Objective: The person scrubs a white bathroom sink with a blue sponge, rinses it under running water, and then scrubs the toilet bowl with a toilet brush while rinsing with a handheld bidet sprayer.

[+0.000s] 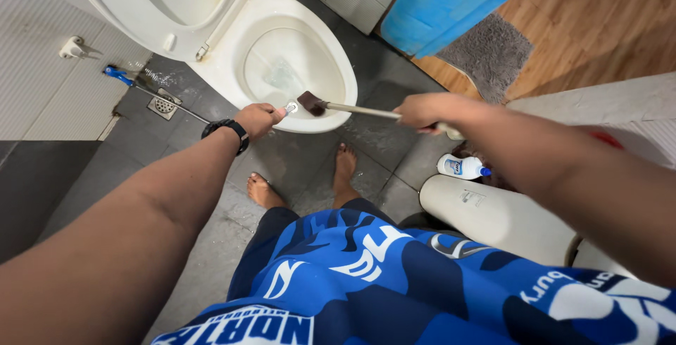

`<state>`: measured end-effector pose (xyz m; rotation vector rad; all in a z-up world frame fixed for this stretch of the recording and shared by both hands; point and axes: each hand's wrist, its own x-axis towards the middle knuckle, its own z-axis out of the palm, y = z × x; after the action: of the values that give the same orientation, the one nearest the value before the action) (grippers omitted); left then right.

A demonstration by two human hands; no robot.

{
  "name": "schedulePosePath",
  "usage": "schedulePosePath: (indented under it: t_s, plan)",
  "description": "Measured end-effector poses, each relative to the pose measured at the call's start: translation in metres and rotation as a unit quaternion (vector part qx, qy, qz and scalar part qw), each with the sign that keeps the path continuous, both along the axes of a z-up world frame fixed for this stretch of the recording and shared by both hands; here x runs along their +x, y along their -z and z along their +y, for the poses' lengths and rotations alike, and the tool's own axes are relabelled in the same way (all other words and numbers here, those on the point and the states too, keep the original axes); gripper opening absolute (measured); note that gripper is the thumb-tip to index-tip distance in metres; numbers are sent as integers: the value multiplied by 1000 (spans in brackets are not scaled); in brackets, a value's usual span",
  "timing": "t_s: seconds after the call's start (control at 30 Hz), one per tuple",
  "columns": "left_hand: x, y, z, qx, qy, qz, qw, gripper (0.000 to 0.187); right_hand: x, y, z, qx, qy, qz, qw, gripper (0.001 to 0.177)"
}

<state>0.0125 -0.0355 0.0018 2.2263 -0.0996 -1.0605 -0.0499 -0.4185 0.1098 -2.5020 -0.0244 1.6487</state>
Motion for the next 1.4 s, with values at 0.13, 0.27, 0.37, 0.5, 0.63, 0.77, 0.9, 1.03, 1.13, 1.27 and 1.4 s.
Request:
schedulePosePath:
  t_s: [0.13, 0.27, 0.37, 0.5, 0.63, 0.77, 0.9, 1.03, 1.13, 1.27, 1.4]
  plan:
    - [3, 11, 3, 22, 17, -25, 999, 57, 4, 23, 55, 76, 232, 38, 969, 24]
    - [3, 22, 14, 58, 45, -82, 994, 63, 8, 51, 127, 166, 469, 55, 866, 19]
    - [5, 22, 19, 80, 47, -64, 994, 67, 5, 46, 131, 174, 452, 53, 873, 19]
    - [5, 15, 20, 76, 34, -44, 996, 66, -10, 10, 59, 103, 128, 21, 986, 22]
    - [5, 9, 24, 84, 35, -41, 995, 66, -14, -12, 0, -63, 64, -19, 996, 22]
    - [5, 9, 25, 79, 21, -34, 996, 68, -14, 5, 24, 50, 72, 5, 996, 26]
    - [3, 11, 29, 91, 9, -50, 995, 67, -9, 42, 109, 204, 453, 73, 865, 13]
    - [7, 23, 32, 73, -3, -67, 995, 68, -1, 63, 153, 288, 620, 189, 705, 25]
    - [12, 31, 33, 62, -7, -82, 995, 69, -9, 55, 126, 268, 592, 167, 742, 25]
    - [11, 34, 32, 89, 19, -99, 991, 67, -14, 53, 102, 258, 587, 215, 737, 30]
    - [1, 23, 31, 81, -7, -73, 994, 66, 17, 97, 143, 375, 628, 227, 643, 36]
